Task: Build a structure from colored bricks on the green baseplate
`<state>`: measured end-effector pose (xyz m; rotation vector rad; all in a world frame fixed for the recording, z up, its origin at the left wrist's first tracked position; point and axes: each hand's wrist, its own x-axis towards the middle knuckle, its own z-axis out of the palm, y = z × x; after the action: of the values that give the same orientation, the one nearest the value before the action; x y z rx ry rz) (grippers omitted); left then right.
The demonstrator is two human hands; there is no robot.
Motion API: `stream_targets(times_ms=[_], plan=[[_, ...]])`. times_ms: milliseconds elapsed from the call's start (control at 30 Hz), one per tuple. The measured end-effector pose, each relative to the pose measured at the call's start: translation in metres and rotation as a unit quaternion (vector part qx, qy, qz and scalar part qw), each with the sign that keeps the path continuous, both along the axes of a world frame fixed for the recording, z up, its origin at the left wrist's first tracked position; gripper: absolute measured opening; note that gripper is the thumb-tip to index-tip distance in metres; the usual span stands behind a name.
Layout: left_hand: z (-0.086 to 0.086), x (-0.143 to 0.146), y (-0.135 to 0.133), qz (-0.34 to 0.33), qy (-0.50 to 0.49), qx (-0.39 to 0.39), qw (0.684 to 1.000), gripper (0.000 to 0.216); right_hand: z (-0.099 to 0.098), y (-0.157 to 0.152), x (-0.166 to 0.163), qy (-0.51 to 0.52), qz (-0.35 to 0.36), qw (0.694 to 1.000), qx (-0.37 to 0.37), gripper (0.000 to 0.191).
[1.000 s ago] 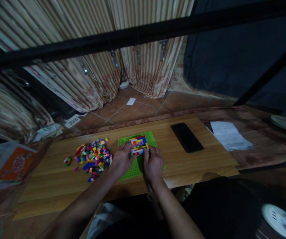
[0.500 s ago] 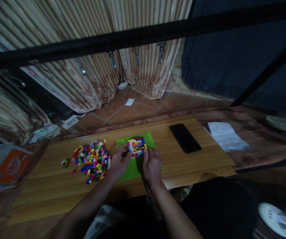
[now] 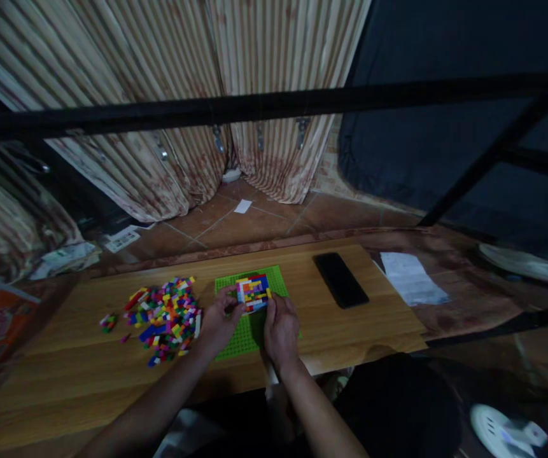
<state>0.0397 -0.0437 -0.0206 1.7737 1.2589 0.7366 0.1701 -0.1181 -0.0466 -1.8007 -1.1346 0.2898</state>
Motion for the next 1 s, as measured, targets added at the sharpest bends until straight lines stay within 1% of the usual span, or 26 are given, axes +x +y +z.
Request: stream_targets(times_ms=[100, 167, 267, 300, 333, 400, 500, 567, 633, 700, 767, 833, 1000], plan=[[-0.002, -0.001, 0.001, 0.001, -0.030, -0.007, 1.000, 0.046, 0.011, -0.006, 0.021, 0.000, 0.046, 0.999, 0.002, 0.045], [-0.005, -0.004, 0.000, -0.014, -0.057, -0.003, 0.998, 0.043, 0.021, -0.011, 0.043, -0.006, 0.047, 0.999, 0.006, 0.042], [-0.012, -0.011, -0.002, -0.036, -0.099, 0.017, 0.994, 0.042, 0.034, -0.021, 0.088, -0.032, -0.002, 0.999, 0.010, 0.046], [-0.014, -0.013, -0.003, -0.034, -0.109, 0.022, 0.993, 0.043, 0.035, -0.024, 0.104, -0.045, -0.023, 0.999, 0.011, 0.049], [-0.016, -0.015, -0.004, -0.026, -0.117, 0.026, 0.992, 0.044, 0.035, -0.027, 0.121, -0.071, -0.060, 0.996, -0.002, 0.052], [-0.017, -0.017, -0.007, -0.005, -0.120, 0.033, 0.992, 0.047, 0.030, -0.031, 0.152, -0.111, -0.127, 0.984, -0.056, 0.059], [-0.014, -0.017, -0.011, 0.010, -0.107, 0.053, 0.993, 0.048, 0.016, -0.033, 0.182, -0.165, -0.180, 0.964, -0.107, 0.069], [-0.013, -0.017, -0.013, 0.014, -0.089, 0.063, 0.994, 0.049, 0.009, -0.031, 0.189, -0.189, -0.186, 0.953, -0.150, 0.074], [-0.012, -0.017, -0.013, 0.016, -0.073, 0.062, 0.995, 0.049, 0.005, -0.026, 0.188, -0.190, -0.187, 0.941, -0.207, 0.081], [-0.012, -0.017, -0.013, 0.015, -0.068, 0.055, 0.996, 0.049, 0.005, -0.018, 0.184, -0.179, -0.189, 0.930, -0.258, 0.090], [-0.013, -0.017, -0.011, 0.015, -0.073, 0.048, 0.996, 0.050, 0.008, -0.011, 0.180, -0.174, -0.192, 0.921, -0.290, 0.096], [-0.013, -0.017, -0.010, 0.014, -0.076, 0.043, 0.996, 0.050, 0.012, -0.005, 0.179, -0.180, -0.188, 0.914, -0.310, 0.096], [-0.012, -0.016, -0.009, 0.028, -0.067, 0.033, 0.997, 0.048, 0.021, 0.004, 0.180, -0.175, -0.180, 0.908, -0.336, 0.087]])
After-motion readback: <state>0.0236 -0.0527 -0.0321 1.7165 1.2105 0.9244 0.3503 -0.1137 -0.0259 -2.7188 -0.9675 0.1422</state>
